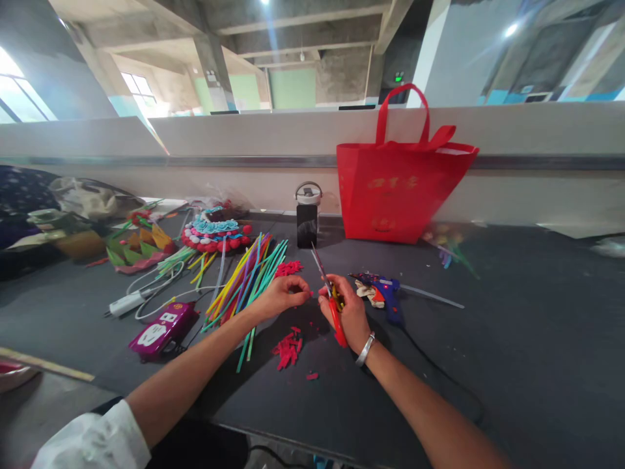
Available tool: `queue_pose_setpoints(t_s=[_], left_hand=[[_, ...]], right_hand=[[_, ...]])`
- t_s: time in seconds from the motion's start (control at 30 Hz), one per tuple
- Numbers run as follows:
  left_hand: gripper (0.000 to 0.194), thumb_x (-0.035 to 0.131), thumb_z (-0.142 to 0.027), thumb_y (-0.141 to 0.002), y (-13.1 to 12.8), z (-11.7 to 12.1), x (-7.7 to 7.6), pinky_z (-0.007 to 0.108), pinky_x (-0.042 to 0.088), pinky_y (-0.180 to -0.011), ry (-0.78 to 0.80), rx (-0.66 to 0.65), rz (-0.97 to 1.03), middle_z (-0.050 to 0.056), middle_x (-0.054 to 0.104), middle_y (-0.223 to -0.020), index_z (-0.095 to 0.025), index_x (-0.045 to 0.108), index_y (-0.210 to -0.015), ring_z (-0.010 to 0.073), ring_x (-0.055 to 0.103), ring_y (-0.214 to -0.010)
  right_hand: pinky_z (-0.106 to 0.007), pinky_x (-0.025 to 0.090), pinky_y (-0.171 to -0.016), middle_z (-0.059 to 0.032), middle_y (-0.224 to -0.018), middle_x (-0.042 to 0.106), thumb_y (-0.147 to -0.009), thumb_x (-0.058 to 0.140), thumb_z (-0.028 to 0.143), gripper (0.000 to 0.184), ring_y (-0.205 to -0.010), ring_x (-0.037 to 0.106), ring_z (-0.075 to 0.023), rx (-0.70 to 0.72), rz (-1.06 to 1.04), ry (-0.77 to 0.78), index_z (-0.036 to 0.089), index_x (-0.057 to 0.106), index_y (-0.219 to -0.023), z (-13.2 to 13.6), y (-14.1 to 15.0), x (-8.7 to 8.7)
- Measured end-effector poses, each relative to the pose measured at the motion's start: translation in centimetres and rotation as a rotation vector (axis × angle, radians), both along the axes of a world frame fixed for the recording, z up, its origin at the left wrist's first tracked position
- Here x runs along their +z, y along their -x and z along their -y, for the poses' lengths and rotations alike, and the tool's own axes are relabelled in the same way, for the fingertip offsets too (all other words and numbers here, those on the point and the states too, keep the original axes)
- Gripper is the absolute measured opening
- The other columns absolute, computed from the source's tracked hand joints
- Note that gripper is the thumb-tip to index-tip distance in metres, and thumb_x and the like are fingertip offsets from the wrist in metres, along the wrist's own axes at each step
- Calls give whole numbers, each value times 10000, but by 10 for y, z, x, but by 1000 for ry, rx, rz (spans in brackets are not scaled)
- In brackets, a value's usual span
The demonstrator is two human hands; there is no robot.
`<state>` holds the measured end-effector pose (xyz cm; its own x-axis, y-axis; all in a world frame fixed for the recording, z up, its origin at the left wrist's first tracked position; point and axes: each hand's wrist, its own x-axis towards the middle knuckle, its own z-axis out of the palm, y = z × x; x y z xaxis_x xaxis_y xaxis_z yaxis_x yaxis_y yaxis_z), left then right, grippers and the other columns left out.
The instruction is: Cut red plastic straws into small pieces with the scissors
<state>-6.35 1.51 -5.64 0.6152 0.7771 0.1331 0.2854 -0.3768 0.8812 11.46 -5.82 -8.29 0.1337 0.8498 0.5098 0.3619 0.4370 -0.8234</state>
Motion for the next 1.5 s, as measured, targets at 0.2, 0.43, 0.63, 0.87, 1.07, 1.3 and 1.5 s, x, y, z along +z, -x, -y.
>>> queue_pose_setpoints(t_s=[0.2, 0.43, 0.63, 0.87, 1.07, 1.3, 1.5], left_hand=[[95, 589, -197, -717, -8, 9, 2, 227, 419, -605, -185, 22, -87, 8, 643, -700, -146, 657, -758, 119, 564, -628], [85, 607, -208, -760, -12, 17, 10, 260, 437, -684, -321, 28, -95, 37, 653, -805, -157, 648, -813, 156, 587, -743], [106, 577, -219, -833, -11, 20, 8, 299, 414, -747, -555, -62, -111, 51, 639, -781, -170, 661, -792, 170, 572, -771], [113, 569, -110, -768, 4, 14, 8, 269, 402, -667, -599, -12, -116, 25, 580, -687, -156, 611, -674, 144, 545, -687], [106, 633, -239, -797, 8, 14, 9, 291, 413, -731, -623, -24, -132, 25, 623, -752, -168, 626, -718, 157, 570, -754], [172, 592, -323, -854, -1, 21, 5, 320, 414, -792, -620, 13, -74, 56, 667, -879, -174, 660, -910, 182, 585, -854], [125, 568, -206, -843, 0, 20, 6, 307, 399, -759, -623, -10, -107, 28, 642, -752, -173, 651, -756, 160, 567, -759]], right_hand=[[-309, 538, -766, -26, -919, 692, -803, 622, 241, 368, -803, 675, -170, 9, 118, -9, 236, 530, -1160, 2, 3, 4], [-305, 534, -753, -32, -950, 672, -832, 574, 249, 325, -803, 658, -167, -39, 58, 20, 234, 532, -1154, -1, 1, 2], [-316, 542, -757, -34, -929, 666, -825, 589, 276, 322, -795, 656, -167, -43, -5, 34, 229, 522, -1137, -1, 4, 2], [-291, 542, -664, 4, -833, 628, -818, 580, 281, 293, -675, 630, -138, -143, -64, 23, 233, 507, -1097, -7, -2, 5], [-264, 528, -599, 22, -803, 608, -797, 601, 291, 320, -631, 618, -126, -116, -116, 64, 237, 502, -1097, -8, -6, 8], [-296, 531, -698, -9, -837, 651, -810, 608, 279, 304, -714, 644, -150, -93, 4, 15, 229, 527, -1099, 1, 7, 5], [-293, 528, -687, -2, -843, 647, -814, 607, 267, 300, -707, 638, -144, -90, -8, 9, 238, 524, -1102, 0, 7, 1]])
